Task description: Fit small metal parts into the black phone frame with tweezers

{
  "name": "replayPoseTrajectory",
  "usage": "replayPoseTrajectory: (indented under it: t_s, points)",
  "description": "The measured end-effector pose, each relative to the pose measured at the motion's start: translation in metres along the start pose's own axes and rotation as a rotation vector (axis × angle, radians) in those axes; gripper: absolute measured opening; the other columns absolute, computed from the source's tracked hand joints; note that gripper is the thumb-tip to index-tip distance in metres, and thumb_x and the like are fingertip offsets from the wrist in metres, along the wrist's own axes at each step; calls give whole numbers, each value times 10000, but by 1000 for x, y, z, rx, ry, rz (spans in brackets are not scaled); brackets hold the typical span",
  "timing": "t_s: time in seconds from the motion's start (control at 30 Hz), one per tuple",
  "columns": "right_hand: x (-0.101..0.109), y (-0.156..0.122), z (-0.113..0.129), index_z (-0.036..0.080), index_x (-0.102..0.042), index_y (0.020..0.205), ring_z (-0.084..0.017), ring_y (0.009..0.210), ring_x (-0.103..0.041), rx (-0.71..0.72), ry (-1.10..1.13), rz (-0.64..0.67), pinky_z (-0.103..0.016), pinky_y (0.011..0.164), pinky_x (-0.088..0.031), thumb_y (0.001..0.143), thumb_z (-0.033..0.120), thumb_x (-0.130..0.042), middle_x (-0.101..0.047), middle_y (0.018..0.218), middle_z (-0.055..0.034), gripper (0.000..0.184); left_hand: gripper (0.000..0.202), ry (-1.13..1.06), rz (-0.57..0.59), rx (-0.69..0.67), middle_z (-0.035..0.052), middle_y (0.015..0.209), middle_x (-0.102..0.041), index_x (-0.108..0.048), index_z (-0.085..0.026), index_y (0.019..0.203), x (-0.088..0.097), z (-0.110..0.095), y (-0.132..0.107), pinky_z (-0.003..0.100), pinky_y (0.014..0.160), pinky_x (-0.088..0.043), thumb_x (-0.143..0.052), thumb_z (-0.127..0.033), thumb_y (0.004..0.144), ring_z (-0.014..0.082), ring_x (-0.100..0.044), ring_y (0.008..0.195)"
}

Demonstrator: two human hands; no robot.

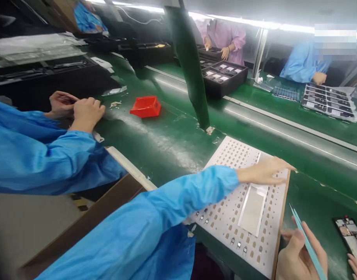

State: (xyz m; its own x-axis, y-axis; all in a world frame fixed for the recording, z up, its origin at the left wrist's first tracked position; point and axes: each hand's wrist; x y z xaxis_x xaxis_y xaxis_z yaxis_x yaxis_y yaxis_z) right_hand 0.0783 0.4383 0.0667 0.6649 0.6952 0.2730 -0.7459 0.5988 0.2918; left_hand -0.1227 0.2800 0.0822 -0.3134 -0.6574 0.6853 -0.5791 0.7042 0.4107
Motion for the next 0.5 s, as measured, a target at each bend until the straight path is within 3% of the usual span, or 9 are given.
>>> replayPoseTrajectory:
  t_s: [0.1,0.2,0.3,0.5]
  points:
    - [-29,22,10,183,-841,1203,-354,687,-763,137,45,1,-550,600,-678,929,563,-800,-798,899,-124,470,353,75,-331,326,112,1369,-744,-694,-163,1332,67,27,-89,428,1201,-476,-517,-358,1097,250,-660,1290]
    - [-62,52,6,132,-825,1178,-243,639,-723,156,155,21,-367,514,-590,961,513,-815,-799,940,-115,439,292,302,-649,737,85,1279,-748,-713,-200,1188,101,52,-155,430,1153,-478,-449,-189,1064,246,-642,1240]
    - [-86,81,-9,111,-809,1171,-200,618,-705,90,212,17,-307,485,-554,929,497,-828,-805,966,-119,456,246,387,-678,942,92,1221,-734,-714,-209,1181,108,70,-185,452,1117,-461,-511,-198,1042,279,-618,1219]
    - [-96,102,-35,118,-793,1069,-155,563,-650,-100,364,-43,-258,458,-517,822,448,-868,-806,971,-122,418,181,336,-603,966,66,1112,-723,-722,-243,1142,104,77,-186,480,1094,-407,-668,-330,993,301,-590,1183]
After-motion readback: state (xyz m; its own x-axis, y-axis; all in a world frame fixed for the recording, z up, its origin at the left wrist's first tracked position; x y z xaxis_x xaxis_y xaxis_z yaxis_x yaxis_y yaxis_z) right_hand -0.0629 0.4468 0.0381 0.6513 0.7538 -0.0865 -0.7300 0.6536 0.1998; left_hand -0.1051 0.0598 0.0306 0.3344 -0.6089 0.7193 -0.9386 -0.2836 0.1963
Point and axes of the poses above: each hand's wrist, its own y-axis towards the middle knuckle, its own x-axis out of the back of the hand, z = x × y
